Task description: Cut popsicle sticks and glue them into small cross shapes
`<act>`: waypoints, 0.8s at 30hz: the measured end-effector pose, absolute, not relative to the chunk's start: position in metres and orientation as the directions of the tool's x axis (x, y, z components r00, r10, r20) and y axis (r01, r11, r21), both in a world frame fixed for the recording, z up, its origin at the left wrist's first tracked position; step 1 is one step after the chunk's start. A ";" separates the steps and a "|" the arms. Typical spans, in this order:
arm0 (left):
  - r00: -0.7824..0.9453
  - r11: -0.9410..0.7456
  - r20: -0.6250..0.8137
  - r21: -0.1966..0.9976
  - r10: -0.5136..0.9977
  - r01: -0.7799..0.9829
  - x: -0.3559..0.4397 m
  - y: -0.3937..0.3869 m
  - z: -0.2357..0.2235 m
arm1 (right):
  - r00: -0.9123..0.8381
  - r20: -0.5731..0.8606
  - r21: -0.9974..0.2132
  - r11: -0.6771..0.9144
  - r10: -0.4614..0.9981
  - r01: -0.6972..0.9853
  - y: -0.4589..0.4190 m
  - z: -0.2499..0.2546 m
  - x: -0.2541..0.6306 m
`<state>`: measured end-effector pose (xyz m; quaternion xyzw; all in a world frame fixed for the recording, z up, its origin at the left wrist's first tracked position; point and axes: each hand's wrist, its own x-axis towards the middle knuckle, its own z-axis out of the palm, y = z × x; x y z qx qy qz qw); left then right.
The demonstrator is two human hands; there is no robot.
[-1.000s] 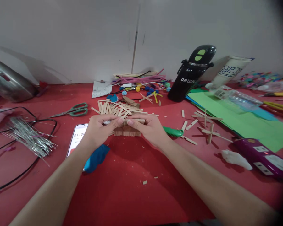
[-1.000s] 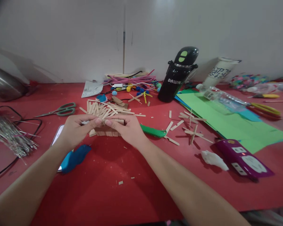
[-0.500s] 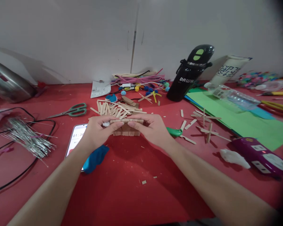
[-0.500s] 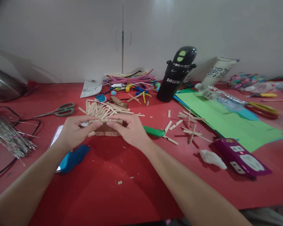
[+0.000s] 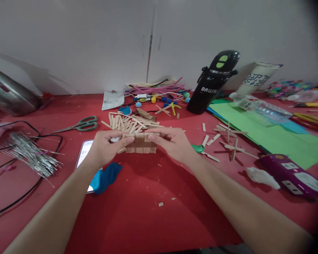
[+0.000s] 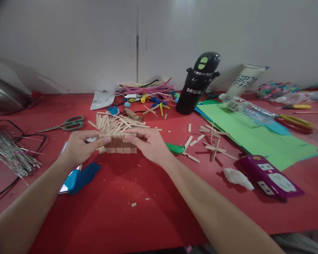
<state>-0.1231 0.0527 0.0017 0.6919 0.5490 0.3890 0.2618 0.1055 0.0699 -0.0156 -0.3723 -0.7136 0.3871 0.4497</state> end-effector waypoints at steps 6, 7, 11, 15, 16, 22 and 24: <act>0.103 -0.283 0.270 0.805 0.957 0.521 -0.123 0.048 0.001 | -0.306 0.406 -0.864 0.471 0.861 0.180 0.068 -0.014 0.105; 0.109 -0.290 0.275 0.802 0.955 0.523 -0.122 0.048 0.001 | -0.311 0.404 -0.863 0.471 0.860 0.181 0.068 -0.015 0.105; 0.158 -0.308 0.266 0.787 0.951 0.535 -0.119 0.047 0.004 | -0.330 0.400 -0.865 0.471 0.855 0.172 0.067 -0.016 0.104; 0.171 -0.309 0.258 0.792 0.951 0.526 -0.114 0.043 0.009 | -0.316 0.408 -0.863 0.474 0.857 0.173 0.062 -0.014 0.101; 0.167 -0.318 0.271 0.796 0.948 0.515 -0.113 0.042 0.010 | -0.316 0.408 -0.865 0.474 0.857 0.168 0.061 -0.012 0.101; 0.205 -0.365 0.302 0.794 0.931 0.486 -0.113 0.039 0.012 | -0.354 0.435 -0.853 0.505 0.828 0.132 0.058 -0.007 0.105; 0.224 -0.369 0.294 0.767 0.929 0.525 -0.113 0.040 0.010 | -0.370 0.413 -0.859 0.491 0.832 0.147 0.060 -0.009 0.106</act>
